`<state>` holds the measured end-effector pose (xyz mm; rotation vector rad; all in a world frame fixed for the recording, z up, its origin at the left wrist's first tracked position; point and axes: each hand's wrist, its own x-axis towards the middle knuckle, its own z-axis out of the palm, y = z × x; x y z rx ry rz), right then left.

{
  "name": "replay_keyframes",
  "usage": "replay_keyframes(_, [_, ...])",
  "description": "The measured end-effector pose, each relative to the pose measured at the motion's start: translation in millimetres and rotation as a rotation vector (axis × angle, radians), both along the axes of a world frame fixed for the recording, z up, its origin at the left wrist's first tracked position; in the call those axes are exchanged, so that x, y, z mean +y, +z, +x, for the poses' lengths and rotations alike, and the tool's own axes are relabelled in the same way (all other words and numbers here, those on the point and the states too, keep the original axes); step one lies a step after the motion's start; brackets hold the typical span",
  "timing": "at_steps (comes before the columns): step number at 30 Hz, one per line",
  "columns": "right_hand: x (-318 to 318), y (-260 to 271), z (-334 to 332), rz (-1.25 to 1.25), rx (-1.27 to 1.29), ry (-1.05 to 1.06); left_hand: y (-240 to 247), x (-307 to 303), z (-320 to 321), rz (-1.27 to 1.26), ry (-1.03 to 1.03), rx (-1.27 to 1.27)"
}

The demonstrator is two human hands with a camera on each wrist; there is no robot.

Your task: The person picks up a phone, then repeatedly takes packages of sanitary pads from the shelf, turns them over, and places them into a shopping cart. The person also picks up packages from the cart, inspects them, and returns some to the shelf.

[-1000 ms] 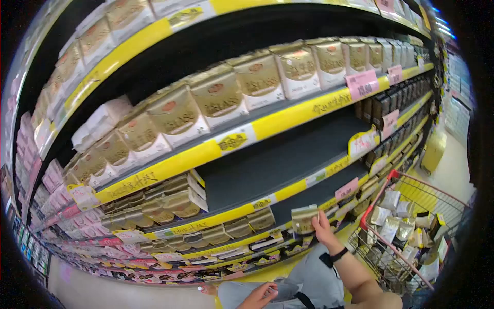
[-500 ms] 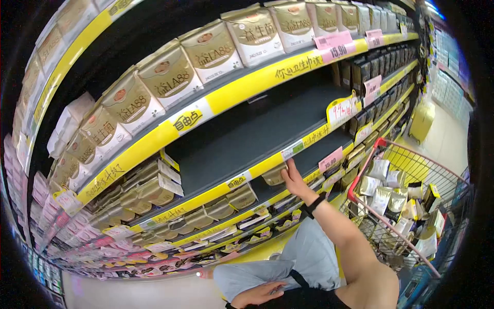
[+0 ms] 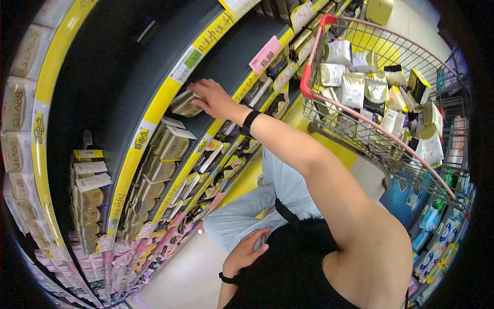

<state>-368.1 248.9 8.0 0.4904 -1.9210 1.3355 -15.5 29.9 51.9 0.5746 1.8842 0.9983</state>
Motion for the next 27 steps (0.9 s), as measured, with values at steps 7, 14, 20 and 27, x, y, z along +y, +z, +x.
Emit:
replay_keyframes(7, [-4.4, 4.2, 9.5, -0.041, -0.116, -0.082, 2.4, 18.8, -0.3, -0.034, -0.018, 0.020])
replay_keyframes(14, [-31.4, 19.5, -26.1, 0.054, -0.287, -0.128, 2.1, 30.3, 0.1, -0.060, -0.049, 0.024])
replay_keyframes(20, [-68.5, 12.4, -72.6, 0.338, -0.330, 0.009, 2.6, 25.1, 6.0, -0.045, -0.005, 0.053])
replay_keyframes(27, [-83.6, 30.9, -84.8, 0.430, -0.249, 0.142, -5.3, 6.1, 13.9, -0.051, 0.070, 0.038])
